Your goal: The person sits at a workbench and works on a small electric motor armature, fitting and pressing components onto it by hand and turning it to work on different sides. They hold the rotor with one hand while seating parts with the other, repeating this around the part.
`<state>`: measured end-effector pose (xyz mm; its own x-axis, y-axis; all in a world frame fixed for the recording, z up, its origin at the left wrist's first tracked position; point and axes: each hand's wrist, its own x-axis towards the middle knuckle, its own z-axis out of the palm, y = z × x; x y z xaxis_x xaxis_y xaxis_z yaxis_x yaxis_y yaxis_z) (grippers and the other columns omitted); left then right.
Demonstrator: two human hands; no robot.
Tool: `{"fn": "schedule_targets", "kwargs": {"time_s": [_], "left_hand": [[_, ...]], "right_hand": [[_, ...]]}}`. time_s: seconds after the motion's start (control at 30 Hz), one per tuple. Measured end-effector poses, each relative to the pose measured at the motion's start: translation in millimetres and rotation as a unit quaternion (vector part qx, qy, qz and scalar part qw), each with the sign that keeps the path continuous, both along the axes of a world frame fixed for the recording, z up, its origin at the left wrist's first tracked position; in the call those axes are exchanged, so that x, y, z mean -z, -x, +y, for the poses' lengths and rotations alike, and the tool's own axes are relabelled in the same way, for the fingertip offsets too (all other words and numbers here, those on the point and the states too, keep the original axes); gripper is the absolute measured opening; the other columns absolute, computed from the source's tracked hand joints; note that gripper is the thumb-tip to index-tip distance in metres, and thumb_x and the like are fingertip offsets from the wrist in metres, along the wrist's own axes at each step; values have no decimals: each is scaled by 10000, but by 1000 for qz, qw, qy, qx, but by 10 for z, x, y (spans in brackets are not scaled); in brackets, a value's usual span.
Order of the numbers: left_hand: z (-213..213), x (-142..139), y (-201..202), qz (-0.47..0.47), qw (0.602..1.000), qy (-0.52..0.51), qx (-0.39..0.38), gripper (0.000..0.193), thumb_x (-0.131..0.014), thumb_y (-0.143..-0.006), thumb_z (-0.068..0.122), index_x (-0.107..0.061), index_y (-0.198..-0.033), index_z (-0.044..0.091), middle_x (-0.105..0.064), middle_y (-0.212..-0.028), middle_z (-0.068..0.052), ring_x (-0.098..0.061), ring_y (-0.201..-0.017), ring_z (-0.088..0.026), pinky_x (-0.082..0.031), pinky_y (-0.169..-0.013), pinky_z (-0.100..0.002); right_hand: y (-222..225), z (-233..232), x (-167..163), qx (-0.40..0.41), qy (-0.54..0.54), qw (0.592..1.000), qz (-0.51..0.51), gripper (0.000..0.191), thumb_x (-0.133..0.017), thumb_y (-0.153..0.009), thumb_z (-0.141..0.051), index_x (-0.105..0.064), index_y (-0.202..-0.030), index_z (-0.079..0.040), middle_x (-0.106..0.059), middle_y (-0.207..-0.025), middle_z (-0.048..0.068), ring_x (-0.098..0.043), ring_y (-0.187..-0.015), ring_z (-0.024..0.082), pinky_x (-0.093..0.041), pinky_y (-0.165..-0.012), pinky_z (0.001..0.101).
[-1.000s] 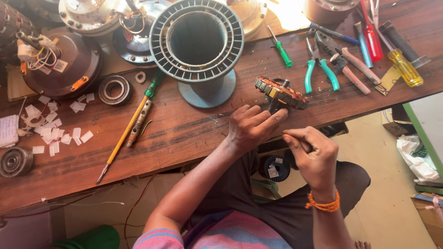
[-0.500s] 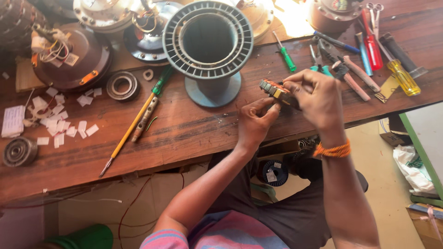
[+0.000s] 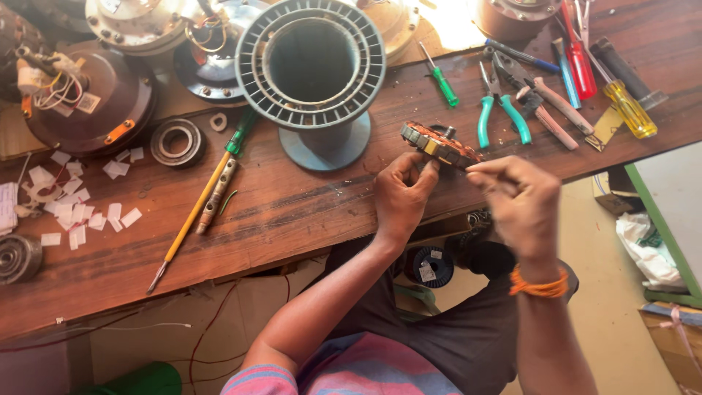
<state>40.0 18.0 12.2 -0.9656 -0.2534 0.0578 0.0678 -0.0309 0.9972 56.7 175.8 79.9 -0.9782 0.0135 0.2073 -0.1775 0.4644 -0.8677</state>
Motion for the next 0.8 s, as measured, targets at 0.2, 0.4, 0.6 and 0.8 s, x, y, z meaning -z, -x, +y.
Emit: {"fn": "schedule_targets", "kwargs": {"time_s": [0.2, 0.4, 0.6, 0.8], "left_hand": [[-113, -6, -152, 116, 986, 118, -4, 186, -713, -988, 193, -741, -1153, 112, -518, -650, 53, -466, -566, -34, -374, -530, -252], [-437, 36, -192, 358, 826, 435, 17, 428, -776, -873, 194, -706, -1295, 196, -469, -711, 32, -497, -675, -153, -393, -629, -349], [-444, 34, -228, 376, 811, 446, 31, 464, -774, -832, 107, -740, -1283, 210, -416, -689, 24, -466, -646, -148, -386, -613, -343], [-489, -134, -169, 433, 804, 405, 43, 401, -760, -841, 55, -723, -1217, 190, -700, -1064, 28, -600, -787, -126, -492, -714, -299]], "right_hand": [[-156, -435, 298, 22, 51, 998, 24, 68, -735, -950, -14, -723, -1004, 25, -567, -757, -79, -431, -679, -20, -328, -569, 190], [-403, -474, 519, 46, 107, 993, 18, 68, -750, -960, -35, -725, -971, 28, -516, -736, -94, -383, -658, -12, -301, -549, 191], [-568, -49, 423, 69, 94, 990, -82, 108, -757, -963, -64, -766, -1038, 13, -570, -778, -69, -428, -679, 1, -321, -572, 182], [-494, 77, 121, -12, 26, 998, -64, 123, -763, -890, -82, -768, -990, -11, -711, -822, -43, -539, -714, -11, -424, -604, 182]]}}
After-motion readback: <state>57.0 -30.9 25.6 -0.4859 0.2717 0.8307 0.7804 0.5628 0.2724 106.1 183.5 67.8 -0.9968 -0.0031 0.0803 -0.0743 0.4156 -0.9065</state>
